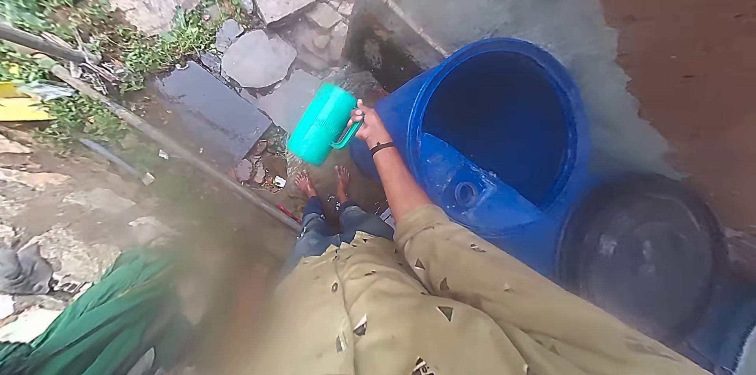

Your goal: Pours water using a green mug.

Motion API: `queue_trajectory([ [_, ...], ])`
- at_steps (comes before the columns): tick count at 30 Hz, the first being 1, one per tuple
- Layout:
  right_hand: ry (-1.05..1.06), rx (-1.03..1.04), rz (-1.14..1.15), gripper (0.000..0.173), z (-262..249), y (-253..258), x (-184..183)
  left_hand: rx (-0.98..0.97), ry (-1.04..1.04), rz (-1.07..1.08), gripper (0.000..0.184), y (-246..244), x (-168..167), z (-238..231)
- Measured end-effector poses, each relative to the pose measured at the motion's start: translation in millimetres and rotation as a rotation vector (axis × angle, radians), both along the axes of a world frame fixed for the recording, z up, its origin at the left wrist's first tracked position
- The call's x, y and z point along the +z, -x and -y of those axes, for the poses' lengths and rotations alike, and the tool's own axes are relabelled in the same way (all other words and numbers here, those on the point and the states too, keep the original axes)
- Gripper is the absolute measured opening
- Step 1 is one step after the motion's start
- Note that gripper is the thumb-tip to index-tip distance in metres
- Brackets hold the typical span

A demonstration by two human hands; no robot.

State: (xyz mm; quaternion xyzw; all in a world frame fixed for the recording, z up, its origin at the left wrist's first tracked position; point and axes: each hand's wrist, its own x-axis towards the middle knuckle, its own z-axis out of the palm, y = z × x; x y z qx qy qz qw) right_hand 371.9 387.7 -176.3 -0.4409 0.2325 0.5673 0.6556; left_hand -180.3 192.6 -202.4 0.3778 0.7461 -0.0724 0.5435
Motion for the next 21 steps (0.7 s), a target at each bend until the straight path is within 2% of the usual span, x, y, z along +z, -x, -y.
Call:
queue_trajectory([
  [2, 0.031, 0.127, 0.015, 0.030, 3, 21, 3, 0.059, -0.008, 0.019, 0.038, -18, 19, -11],
  [4, 0.088, 0.283, 0.150, 0.016, 5, 44, 11, 0.074, -0.006, 0.016, 0.041, -29, 32, -23],
  [5, 0.101, 0.385, 0.258, 0.023, 10, 56, 18, 0.072, 0.027, 0.011, 0.042, -36, 42, -31],
  [7, 0.123, 0.648, 0.481, 0.051, 28, 77, 39, 0.051, 0.043, 0.020, 0.040, -35, 44, -38],
  [10, 0.103, 0.795, 0.683, 0.065, 38, 96, 48, -0.052, -0.038, 0.022, 0.034, -14, 24, -30],
  [13, 0.050, 0.769, 0.788, 0.067, 49, 92, 71, -0.071, -0.062, 0.015, 0.034, -23, 34, -32],
  [16, -0.012, 0.682, 0.899, 0.070, 78, 62, 124, 0.064, 0.058, -0.009, 0.039, -67, 82, -47],
  [17, -0.032, 0.639, 0.926, 0.068, 90, 48, 147, 0.071, 0.035, -0.006, 0.040, -66, 78, -40],
  [19, -0.052, 0.517, 0.954, 0.059, 111, 16, 196, 0.065, -0.090, -0.006, 0.039, -51, 52, -14],
  [20, -0.054, 0.461, 0.974, 0.054, 122, 0, 222, 0.038, -0.023, -0.036, 0.039, -47, 49, -14],
  [21, -0.059, 0.408, 1.002, 0.051, 133, -17, 246, -0.028, 0.162, -0.024, 0.042, -42, 51, -25],
])
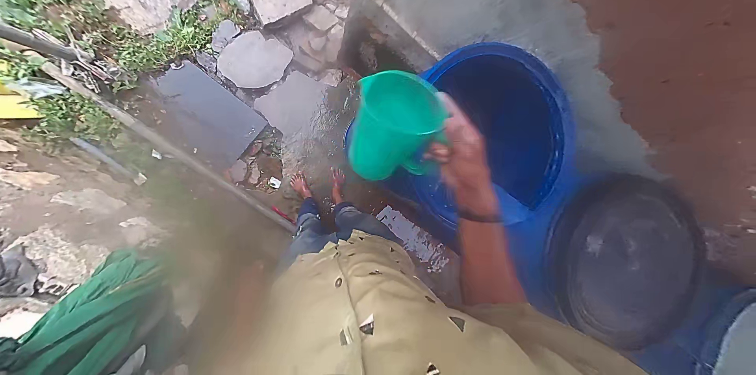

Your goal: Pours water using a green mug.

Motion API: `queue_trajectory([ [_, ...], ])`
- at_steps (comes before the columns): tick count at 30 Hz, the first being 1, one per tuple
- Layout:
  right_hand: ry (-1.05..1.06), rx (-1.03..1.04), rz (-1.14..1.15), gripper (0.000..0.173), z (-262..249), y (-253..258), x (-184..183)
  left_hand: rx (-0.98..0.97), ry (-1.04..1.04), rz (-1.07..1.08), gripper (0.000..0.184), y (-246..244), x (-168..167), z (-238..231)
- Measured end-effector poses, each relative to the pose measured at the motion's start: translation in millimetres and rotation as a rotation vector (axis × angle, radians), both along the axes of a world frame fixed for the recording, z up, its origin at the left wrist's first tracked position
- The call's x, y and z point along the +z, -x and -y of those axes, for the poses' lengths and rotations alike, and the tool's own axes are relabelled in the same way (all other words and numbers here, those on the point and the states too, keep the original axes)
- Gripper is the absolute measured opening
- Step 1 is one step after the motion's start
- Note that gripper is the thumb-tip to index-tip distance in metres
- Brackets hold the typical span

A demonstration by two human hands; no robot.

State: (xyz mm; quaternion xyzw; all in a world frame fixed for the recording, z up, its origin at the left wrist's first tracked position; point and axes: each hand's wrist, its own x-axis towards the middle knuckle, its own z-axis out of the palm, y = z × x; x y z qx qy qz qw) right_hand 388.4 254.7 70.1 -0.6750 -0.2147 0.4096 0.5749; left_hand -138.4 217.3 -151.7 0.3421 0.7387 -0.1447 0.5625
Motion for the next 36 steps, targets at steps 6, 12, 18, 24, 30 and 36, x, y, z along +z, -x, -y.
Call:
queue_trajectory([
  [6, -0.074, -0.201, 0.288, 0.039, 56, -88, 83, -0.103, -0.137, 0.020, 0.030, 12, -42, 6],
  [12, 0.516, -0.243, 0.676, 0.066, 73, -142, 51, -0.054, -0.201, 0.056, 0.033, 8, -47, -5],
  [18, 0.918, -0.021, 0.830, 0.073, 80, -179, -51, -0.063, -0.184, 0.052, 0.035, 14, -44, -4],
  [24, 1.076, -0.001, 0.855, 0.063, 54, -175, -109, -0.048, -0.130, 0.052, 0.034, 18, -44, 16],
  [30, 1.060, 0.132, 0.903, 0.056, -10, -183, -136, 0.040, -0.136, 0.050, 0.040, 12, -62, 26],
  [36, 0.834, -0.140, 0.646, 0.058, -1, -192, -125, 0.052, -0.230, 0.078, 0.037, -2, -24, 6],
])
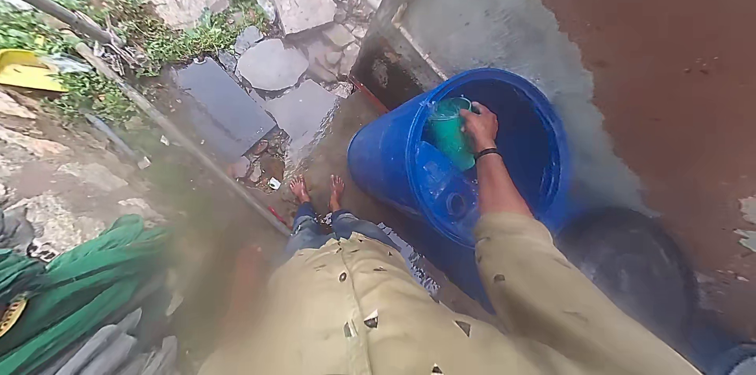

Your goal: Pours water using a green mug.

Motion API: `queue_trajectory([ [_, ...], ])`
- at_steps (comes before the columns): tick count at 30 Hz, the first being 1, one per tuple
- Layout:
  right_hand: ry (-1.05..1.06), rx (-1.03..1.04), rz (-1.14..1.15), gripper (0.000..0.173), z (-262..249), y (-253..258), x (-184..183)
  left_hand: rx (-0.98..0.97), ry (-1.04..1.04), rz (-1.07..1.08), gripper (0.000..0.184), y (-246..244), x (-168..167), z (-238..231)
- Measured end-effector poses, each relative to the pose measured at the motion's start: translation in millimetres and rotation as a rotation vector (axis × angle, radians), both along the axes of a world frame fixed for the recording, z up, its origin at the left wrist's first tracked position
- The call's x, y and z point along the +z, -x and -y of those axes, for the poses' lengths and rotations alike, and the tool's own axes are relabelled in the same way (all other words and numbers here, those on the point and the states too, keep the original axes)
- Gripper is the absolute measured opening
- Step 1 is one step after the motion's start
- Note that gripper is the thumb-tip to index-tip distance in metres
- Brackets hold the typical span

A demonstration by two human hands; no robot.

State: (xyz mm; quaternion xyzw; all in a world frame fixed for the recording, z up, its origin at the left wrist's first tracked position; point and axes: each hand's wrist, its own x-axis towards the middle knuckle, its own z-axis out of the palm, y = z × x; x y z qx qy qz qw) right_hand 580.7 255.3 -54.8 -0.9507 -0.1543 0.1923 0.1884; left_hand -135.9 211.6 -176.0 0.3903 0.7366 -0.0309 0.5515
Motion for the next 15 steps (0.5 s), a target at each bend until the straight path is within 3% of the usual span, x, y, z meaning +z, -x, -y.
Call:
queue_trajectory([
  [2, -0.103, -0.066, -0.119, 0.051, 14, 1, 7, 0.066, 0.070, -0.022, 0.038, -14, 15, -5],
  [5, -0.257, -0.140, -0.269, 0.041, 45, 9, 14, 0.073, 0.096, -0.012, 0.039, -12, 8, 3],
  [11, -0.627, -0.442, -0.225, 0.021, 86, 38, 41, 0.005, 0.103, -0.031, 0.036, 19, -33, 32],
  [15, -0.812, -0.386, -0.206, 0.017, 103, 53, 91, -0.104, 0.088, -0.050, 0.030, 27, -38, 24],
])
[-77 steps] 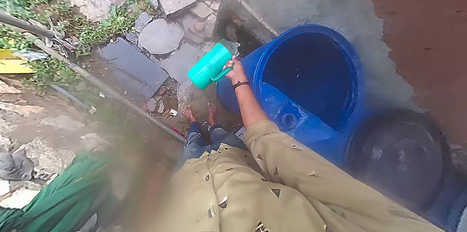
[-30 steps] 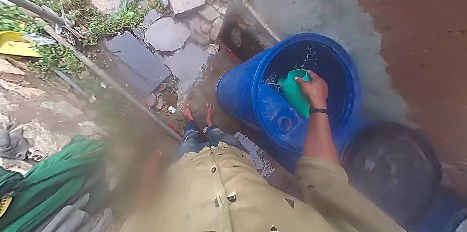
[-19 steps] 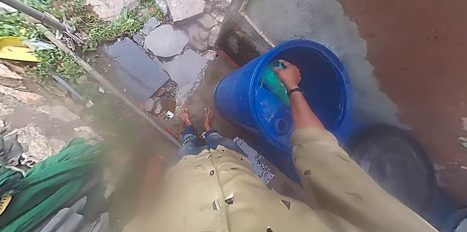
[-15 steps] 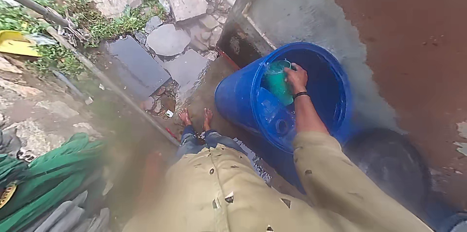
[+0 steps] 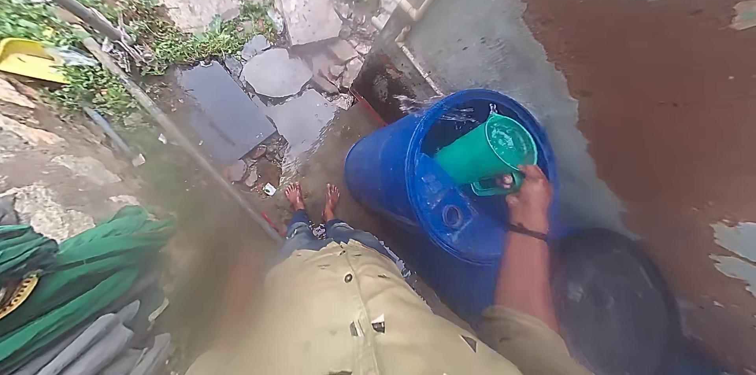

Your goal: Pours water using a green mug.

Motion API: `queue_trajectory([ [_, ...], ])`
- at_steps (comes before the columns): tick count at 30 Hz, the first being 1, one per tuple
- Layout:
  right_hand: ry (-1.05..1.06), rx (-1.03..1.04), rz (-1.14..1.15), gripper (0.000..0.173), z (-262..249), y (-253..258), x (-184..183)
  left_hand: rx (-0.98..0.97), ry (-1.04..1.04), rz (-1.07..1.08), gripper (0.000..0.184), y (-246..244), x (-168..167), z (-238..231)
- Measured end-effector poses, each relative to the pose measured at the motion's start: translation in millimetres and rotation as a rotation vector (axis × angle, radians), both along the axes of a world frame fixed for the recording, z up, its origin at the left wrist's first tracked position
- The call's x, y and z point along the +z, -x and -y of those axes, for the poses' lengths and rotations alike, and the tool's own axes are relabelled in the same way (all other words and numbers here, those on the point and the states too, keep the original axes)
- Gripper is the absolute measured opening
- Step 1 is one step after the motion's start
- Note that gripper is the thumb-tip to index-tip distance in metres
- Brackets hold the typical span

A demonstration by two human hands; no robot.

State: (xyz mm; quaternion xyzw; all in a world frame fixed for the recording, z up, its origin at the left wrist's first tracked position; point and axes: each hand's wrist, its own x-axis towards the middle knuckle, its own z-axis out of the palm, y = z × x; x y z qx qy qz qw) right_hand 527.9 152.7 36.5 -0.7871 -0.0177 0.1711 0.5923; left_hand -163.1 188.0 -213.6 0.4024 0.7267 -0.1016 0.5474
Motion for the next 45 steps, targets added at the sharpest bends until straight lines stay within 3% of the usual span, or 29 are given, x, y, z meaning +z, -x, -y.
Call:
queue_trajectory([
  [2, -0.117, 0.062, 0.033, 0.020, 6, 13, 21, 0.032, 0.007, 0.008, 0.033, -6, 1, -5],
  [8, -0.325, 0.189, 0.040, 0.025, 4, 68, 82, 0.071, 0.053, -0.001, 0.040, -48, 63, -54],
  [11, -0.323, 0.254, 0.030, 0.034, -10, 110, 102, 0.043, -0.091, 0.022, 0.036, -33, 22, -53],
  [15, -0.382, 0.310, -0.169, 0.036, -27, 164, 96, -0.065, -0.083, 0.047, 0.033, -28, 7, -58],
  [19, -0.427, 0.285, -0.503, 0.026, -55, 209, 45, -0.068, -0.059, 0.057, 0.034, -35, 2, -52],
  [20, -0.437, 0.235, -0.620, 0.021, -63, 218, 25, -0.061, -0.047, 0.059, 0.035, -36, 3, -49],
  [24, -0.302, -0.068, -1.005, 0.030, -96, 239, -69, 0.004, -0.047, 0.061, 0.034, -32, 10, -37],
  [30, -0.158, -0.238, -1.024, 0.032, -119, 230, -190, 0.125, -0.111, 0.011, 0.032, 2, 14, 0],
  [33, -0.114, -0.232, -0.978, 0.031, -125, 209, -214, 0.153, -0.003, -0.048, 0.034, 6, 29, 13],
  [38, -0.086, -0.231, -0.950, 0.030, -149, 180, -225, 0.083, 0.059, -0.072, 0.033, 9, 34, 28],
  [45, -0.193, -0.124, -0.878, 0.029, -210, 127, -235, 0.109, -0.034, -0.040, 0.034, 18, 18, 4],
])
